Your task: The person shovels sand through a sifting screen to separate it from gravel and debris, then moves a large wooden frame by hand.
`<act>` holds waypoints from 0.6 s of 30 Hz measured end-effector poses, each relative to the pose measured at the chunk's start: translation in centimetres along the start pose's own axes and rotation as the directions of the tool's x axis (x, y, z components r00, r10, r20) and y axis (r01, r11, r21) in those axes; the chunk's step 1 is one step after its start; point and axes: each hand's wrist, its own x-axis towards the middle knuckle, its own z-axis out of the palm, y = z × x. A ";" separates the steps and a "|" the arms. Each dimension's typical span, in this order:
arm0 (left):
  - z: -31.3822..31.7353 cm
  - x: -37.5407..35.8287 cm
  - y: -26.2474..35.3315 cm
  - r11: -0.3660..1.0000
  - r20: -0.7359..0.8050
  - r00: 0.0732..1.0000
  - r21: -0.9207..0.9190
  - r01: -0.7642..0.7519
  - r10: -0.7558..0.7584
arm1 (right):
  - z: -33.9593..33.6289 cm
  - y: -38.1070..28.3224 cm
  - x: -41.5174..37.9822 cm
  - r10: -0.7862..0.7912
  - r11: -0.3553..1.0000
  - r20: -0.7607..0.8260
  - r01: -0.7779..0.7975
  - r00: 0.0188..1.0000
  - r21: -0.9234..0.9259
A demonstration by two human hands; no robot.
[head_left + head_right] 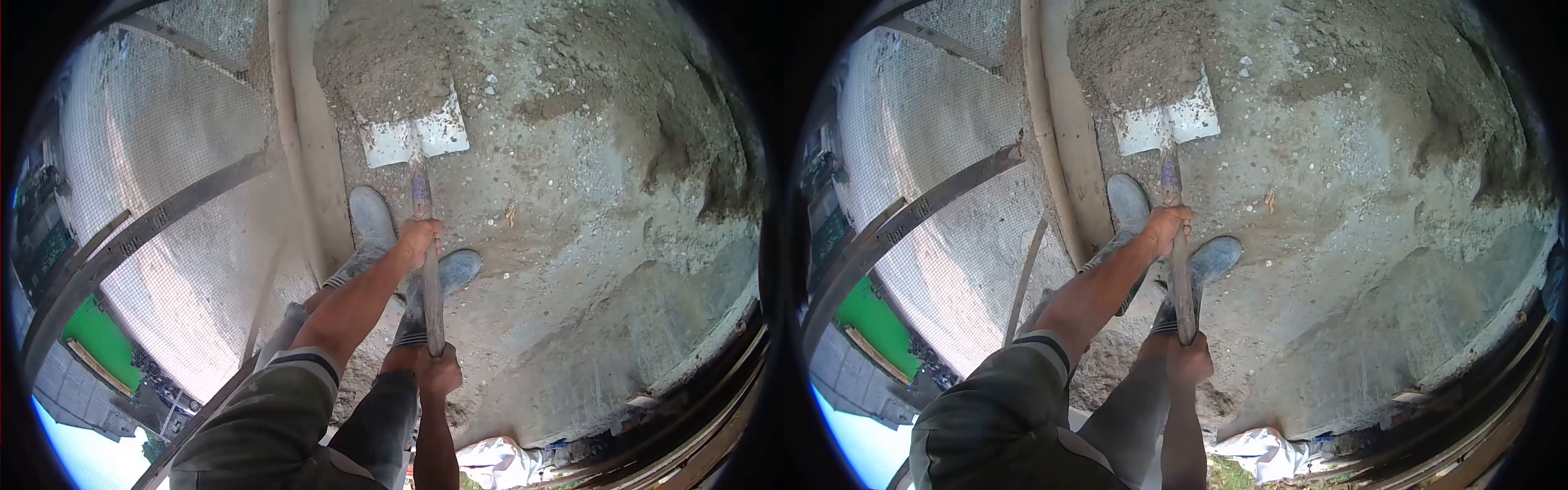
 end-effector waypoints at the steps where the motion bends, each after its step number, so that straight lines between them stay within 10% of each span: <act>1: 0.0 -0.8 -0.9 1.000 0.035 0.999 -0.020 0.009 -0.008 | -0.7 0.4 -1.0 -0.009 1.000 0.001 0.009 1.000 0.004; 11: 5.5 -19.3 -7.6 0.982 0.374 0.927 -0.157 0.106 -0.040 | -13.0 7.3 -14.9 0.130 0.963 -0.271 -0.186 0.954 -0.193; 18: 4.8 -26.9 1.4 0.891 0.690 0.697 -0.422 0.167 0.197 | -20.7 2.6 -16.6 -0.439 0.856 -0.560 0.136 0.703 -0.500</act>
